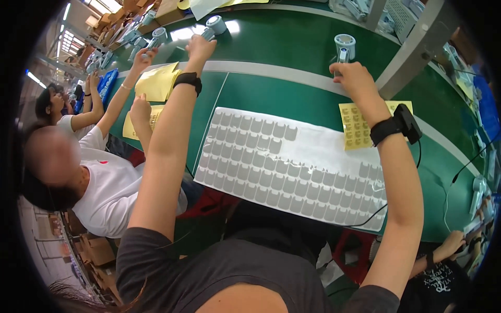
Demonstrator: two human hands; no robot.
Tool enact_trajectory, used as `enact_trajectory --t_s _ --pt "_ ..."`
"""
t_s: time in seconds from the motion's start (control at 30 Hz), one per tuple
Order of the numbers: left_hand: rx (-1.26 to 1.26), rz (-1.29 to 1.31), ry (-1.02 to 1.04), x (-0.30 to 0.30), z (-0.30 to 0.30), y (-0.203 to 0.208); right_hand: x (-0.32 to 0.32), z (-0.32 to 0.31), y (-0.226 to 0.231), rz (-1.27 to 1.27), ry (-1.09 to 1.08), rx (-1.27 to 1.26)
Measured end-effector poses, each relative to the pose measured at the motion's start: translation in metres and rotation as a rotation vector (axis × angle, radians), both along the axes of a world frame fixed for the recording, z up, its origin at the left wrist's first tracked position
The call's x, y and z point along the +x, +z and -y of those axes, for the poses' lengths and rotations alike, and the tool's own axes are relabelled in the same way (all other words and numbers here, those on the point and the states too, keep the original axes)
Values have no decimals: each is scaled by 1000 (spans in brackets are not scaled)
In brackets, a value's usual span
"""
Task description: The person picks up a handheld fan, peels a sticker from a sheet, and presses it onto the bottom of the fan before placing it back on the line.
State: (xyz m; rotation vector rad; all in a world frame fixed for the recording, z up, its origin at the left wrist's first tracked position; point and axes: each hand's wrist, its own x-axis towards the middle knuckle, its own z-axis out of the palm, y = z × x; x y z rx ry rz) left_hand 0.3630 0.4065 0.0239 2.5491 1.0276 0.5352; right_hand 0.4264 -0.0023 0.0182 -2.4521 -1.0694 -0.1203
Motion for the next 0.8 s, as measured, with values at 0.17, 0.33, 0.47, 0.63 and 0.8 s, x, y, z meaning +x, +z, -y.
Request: enact_trajectory --t_s 0.17,0.33,0.47,0.63,0.8 --pt "8 -6 213 13 -55 -32 -18 4 -4 15 -161 -154" --pt "51 -74 86 16 -108 -38 -71 9 19 84 -211 -179" --pt "57 41 -15 20 -47 -27 -158 29 10 1 -95 91" --pt "534 516 -193 -5 -2 11 -229 35 -6 -143 -184 138" --pt "-88 884 -382 -57 105 48 -250 31 -25 -31 -289 216"
